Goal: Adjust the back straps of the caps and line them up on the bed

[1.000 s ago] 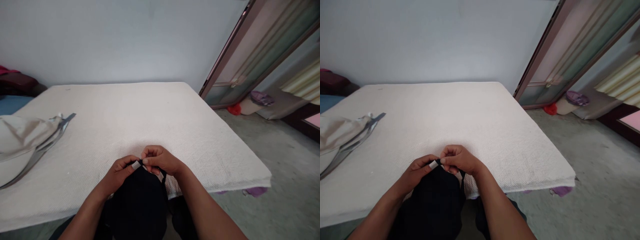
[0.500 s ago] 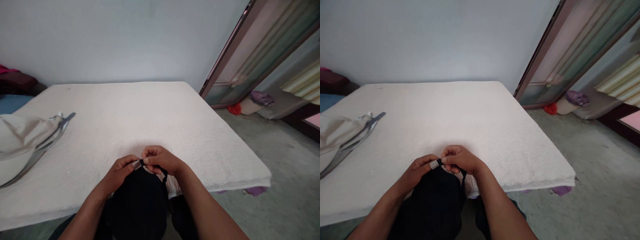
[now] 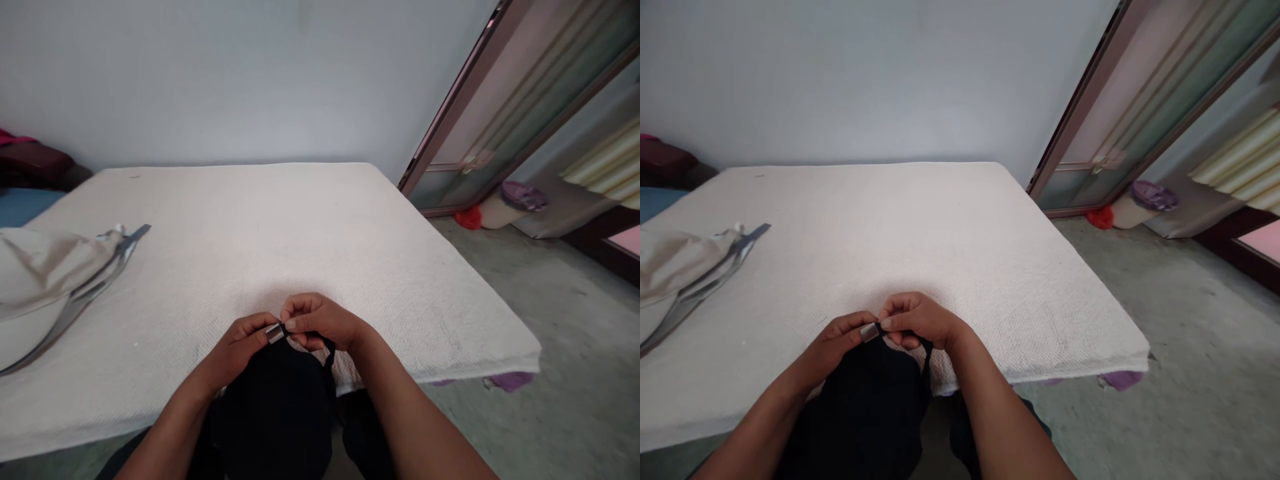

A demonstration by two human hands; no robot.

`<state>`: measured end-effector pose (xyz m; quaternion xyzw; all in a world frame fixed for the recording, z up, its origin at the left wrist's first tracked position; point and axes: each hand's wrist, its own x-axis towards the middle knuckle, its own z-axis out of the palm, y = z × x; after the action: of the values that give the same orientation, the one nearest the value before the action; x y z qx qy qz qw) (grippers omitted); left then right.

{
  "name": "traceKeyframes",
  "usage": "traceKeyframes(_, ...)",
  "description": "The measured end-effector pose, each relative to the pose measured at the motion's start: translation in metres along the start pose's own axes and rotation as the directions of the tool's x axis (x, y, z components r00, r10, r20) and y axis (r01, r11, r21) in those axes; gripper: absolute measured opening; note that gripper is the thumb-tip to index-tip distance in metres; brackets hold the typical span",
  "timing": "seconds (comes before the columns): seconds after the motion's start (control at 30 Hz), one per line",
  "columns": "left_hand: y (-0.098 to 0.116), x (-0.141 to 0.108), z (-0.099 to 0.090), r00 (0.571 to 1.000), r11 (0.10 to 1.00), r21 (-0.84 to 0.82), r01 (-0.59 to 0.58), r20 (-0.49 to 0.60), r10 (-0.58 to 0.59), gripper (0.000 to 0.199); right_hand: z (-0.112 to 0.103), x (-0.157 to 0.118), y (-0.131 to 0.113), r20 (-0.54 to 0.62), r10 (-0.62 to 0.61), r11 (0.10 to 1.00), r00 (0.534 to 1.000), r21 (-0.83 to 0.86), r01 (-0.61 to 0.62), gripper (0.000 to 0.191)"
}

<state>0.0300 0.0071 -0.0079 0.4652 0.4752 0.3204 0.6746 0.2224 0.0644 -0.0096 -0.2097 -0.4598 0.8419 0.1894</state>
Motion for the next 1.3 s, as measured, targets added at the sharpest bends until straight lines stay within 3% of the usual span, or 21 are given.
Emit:
traceKeyframes(0.37,-0.0039,0.0016,-0.0019,0.999,1.000,-0.001,0.012,0.043,-0.012,0.020,0.0012,-0.0007,0.0002,-0.011,-0.004,1.000,1.000,-0.009,0.004,0.010)
traceKeyframes(0.5,-0.0068,0.0015,-0.0030,0.998,0.998,-0.016,0.055,0.017,-0.054,0.021,0.0017,-0.0008,0.0001,-0.041,-0.014,1.000,0.999,-0.020,0.013,0.010)
traceKeyframes(0.8,-0.0065,0.0008,0.0002,0.997,0.993,-0.086,0.079,-0.008,-0.080,0.020,0.0000,0.0005,0.0029,0.009,0.001,0.999,1.000,0.046,-0.002,0.012)
traceKeyframes(1.3,-0.0056,0.0033,-0.0023,0.996,0.995,-0.059,0.085,0.007,-0.084,0.024,0.0012,0.0015,0.0034,0.003,-0.050,0.997,0.999,-0.059,0.050,0.015)
